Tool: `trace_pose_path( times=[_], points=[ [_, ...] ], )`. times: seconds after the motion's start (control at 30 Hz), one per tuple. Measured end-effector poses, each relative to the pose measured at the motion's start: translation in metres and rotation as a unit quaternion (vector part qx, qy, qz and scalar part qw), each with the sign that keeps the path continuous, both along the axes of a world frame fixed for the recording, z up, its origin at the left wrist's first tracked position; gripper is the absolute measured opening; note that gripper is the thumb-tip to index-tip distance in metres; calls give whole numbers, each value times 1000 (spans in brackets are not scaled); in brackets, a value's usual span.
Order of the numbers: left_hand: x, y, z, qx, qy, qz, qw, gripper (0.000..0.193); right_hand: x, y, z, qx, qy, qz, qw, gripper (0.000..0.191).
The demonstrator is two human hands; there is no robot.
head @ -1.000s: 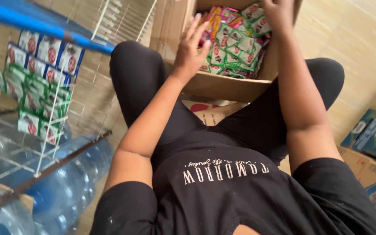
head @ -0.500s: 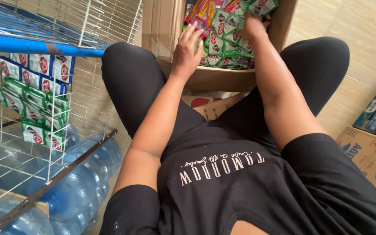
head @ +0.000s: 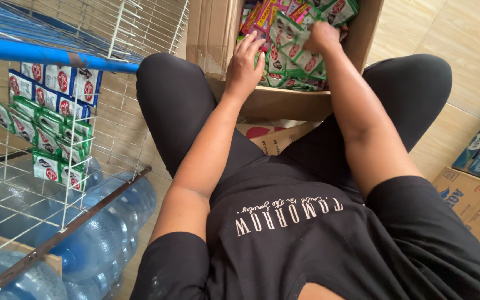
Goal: The person sits on the floor of a shop next to a wire display rack and a cardboard box. They take small packaged soap and detergent sachets out of the box one at a time and hang or arrange them on the rack, later handling pink sachets from a blue basket and placing them onto the rack.
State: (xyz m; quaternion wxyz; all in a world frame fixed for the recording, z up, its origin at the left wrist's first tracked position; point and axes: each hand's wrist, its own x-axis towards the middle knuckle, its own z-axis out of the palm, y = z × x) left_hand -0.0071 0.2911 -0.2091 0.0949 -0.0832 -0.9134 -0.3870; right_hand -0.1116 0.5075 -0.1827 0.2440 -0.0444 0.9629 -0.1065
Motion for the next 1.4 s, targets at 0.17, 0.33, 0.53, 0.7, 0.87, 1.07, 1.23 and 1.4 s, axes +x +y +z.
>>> trace_pose_path(
  times=[0.17,0.33,0.53,0.7,0.87,1.07,1.23,1.4],
  points=[
    [-4,1,-5,112,7,26,993,36,-16,1,39,-109,27,84,990,63],
    [-13,5,-5,331,-198,21,922,59,2,18,94,-273,63,153,948,47],
    [-9,1,5,519,-289,-64,802,59,38,9,110,-503,-118,-15,856,34],
    [-10,-2,9,621,-259,-43,738,44,44,4,96,-441,19,98,892,30],
    [-11,-1,-4,691,-255,-39,675,34,51,5,93,-345,31,91,934,34],
    [-14,3,-10,704,-236,-27,669,38,54,2,99,-369,168,150,902,49],
    [-11,0,-8,701,-229,-25,675,54,60,-2,107,-351,184,152,905,59],
    [-10,-2,-3,710,-228,-37,665,69,66,-7,110,-315,208,196,905,65]
  ],
)
